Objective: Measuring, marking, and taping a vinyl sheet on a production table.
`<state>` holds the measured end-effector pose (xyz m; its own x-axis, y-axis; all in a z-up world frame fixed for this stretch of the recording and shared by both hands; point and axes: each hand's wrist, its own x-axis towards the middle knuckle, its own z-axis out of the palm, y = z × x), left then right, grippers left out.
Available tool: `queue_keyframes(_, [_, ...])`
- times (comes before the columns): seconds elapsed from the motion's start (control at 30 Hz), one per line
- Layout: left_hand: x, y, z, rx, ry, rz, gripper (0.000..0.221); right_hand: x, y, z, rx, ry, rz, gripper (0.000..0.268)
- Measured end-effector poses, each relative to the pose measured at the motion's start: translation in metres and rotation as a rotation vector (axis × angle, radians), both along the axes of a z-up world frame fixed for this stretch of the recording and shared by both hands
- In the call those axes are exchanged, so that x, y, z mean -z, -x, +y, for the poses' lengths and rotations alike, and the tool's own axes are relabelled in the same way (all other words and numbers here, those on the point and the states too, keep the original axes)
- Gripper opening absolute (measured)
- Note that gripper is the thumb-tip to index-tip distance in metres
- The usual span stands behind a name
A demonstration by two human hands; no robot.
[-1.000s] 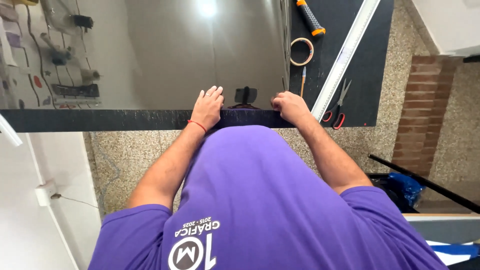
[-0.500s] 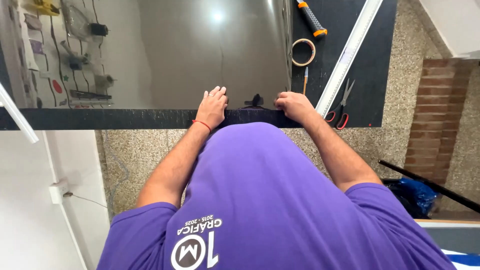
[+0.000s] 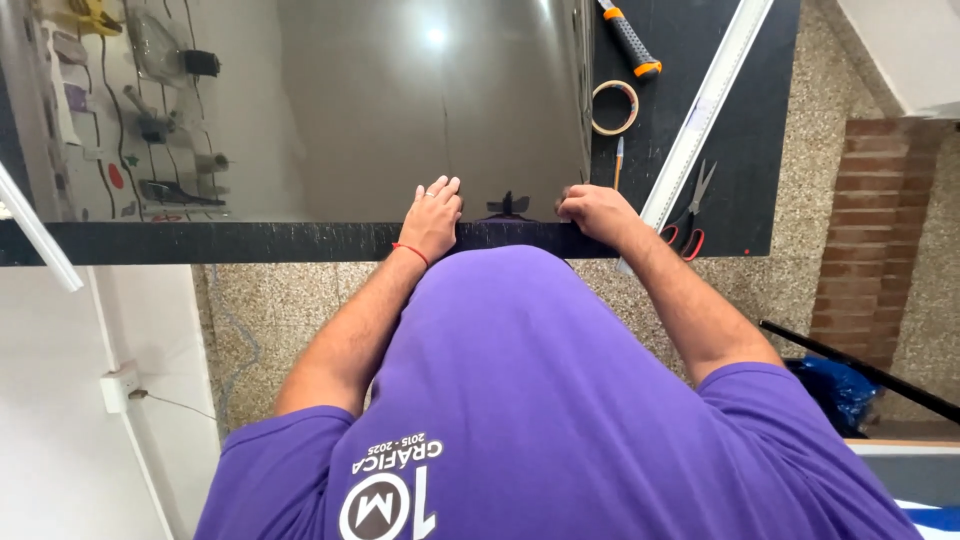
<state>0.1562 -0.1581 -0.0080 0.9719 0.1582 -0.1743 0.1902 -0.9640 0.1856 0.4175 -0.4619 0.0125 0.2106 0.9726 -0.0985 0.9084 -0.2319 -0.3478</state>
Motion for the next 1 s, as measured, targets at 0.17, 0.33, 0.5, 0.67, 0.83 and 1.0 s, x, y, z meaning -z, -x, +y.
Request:
queue_keyframes(0.17, [0.007,-0.003,-0.005,0.006,-0.005,-0.011,0.026,0.004,-0.001,-0.007,-0.046,-0.037,-0.071,0.008])
queue_keyframes(0.33, [0.024,-0.006,-0.011,-0.086,-0.196,-0.001,0.027,0.052,-0.017,-0.018,-0.269,-0.120,-0.132,0.025])
queue_keyframes(0.5, [0.007,-0.049,-0.011,0.002,-0.080,-0.013,0.018,0.045,-0.048,-0.019,-0.159,-0.056,0.061,0.057])
queue_keyframes(0.67, [0.038,-0.070,-0.008,-0.019,-0.010,0.055,0.029,-0.005,-0.040,-0.002,-0.085,0.179,-0.015,0.028])
queue_keyframes(0.83, [0.038,-0.076,-0.009,-0.002,0.020,0.111,0.033,0.027,-0.065,-0.012,-0.067,0.226,0.084,0.033])
queue_keyframes(1.0, [0.043,-0.078,-0.008,0.003,-0.003,0.110,0.034,0.013,-0.068,-0.015,-0.111,0.223,-0.005,0.041])
